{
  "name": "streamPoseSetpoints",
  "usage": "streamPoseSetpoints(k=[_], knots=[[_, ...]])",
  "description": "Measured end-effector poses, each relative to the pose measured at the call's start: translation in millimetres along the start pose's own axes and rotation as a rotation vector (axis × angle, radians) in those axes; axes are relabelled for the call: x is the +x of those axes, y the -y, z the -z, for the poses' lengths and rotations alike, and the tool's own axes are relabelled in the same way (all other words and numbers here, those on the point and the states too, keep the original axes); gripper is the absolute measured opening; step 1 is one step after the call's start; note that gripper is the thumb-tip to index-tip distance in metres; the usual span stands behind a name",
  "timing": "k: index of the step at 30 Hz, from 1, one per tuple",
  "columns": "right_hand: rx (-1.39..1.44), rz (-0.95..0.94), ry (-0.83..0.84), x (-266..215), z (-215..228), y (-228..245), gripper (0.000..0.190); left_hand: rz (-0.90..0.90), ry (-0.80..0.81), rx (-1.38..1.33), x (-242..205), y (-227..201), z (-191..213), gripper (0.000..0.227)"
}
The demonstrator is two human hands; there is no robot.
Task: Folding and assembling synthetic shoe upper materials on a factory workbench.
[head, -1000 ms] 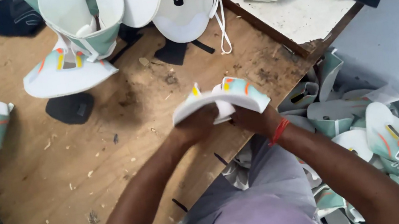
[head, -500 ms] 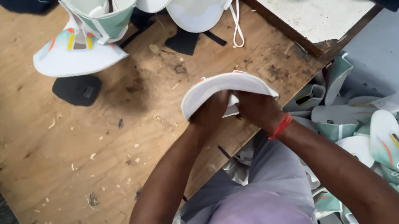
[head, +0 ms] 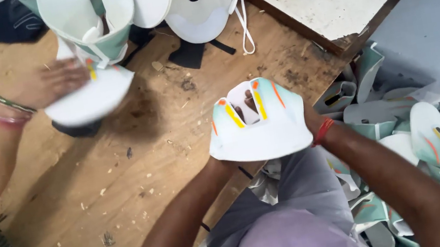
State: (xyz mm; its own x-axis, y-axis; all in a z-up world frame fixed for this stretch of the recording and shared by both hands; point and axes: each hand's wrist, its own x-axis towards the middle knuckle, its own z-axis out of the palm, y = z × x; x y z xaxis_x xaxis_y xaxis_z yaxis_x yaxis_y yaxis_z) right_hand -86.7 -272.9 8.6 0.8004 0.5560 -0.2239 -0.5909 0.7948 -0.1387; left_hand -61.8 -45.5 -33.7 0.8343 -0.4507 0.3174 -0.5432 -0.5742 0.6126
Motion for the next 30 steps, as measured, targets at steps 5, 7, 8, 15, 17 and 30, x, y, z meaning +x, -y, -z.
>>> streamPoseSetpoints(k=[5,7,8,15,17,30], knots=[[-2.281,0.876,-0.180,-3.3,-28.7,-30.8,0.047,-0.032,0.008,-0.061,-17.5,-17.8,11.4,0.036],[-1.748,0.695,-0.094,8.8,8.4,-20.8,0.051,-0.048,0.000,-0.078,-14.3,-27.7,23.3,0.042],[-1.215,0.504,-0.018,16.0,26.9,-15.5,0.055,-0.060,0.000,-0.085,-11.7,-31.8,28.9,0.044],[-2.391,0.502,-0.341,36.5,54.4,-27.2,0.036,-0.189,-0.008,-0.058,10.8,-60.2,44.6,0.049],[-3.295,0.970,-0.393,37.3,90.4,-1.1,0.059,-0.004,0.125,-0.062,17.0,-61.9,45.6,0.037],[-3.054,0.969,-0.316,-5.9,11.9,-5.8,0.055,-0.432,-0.125,0.216,28.8,-108.1,32.1,0.053]])
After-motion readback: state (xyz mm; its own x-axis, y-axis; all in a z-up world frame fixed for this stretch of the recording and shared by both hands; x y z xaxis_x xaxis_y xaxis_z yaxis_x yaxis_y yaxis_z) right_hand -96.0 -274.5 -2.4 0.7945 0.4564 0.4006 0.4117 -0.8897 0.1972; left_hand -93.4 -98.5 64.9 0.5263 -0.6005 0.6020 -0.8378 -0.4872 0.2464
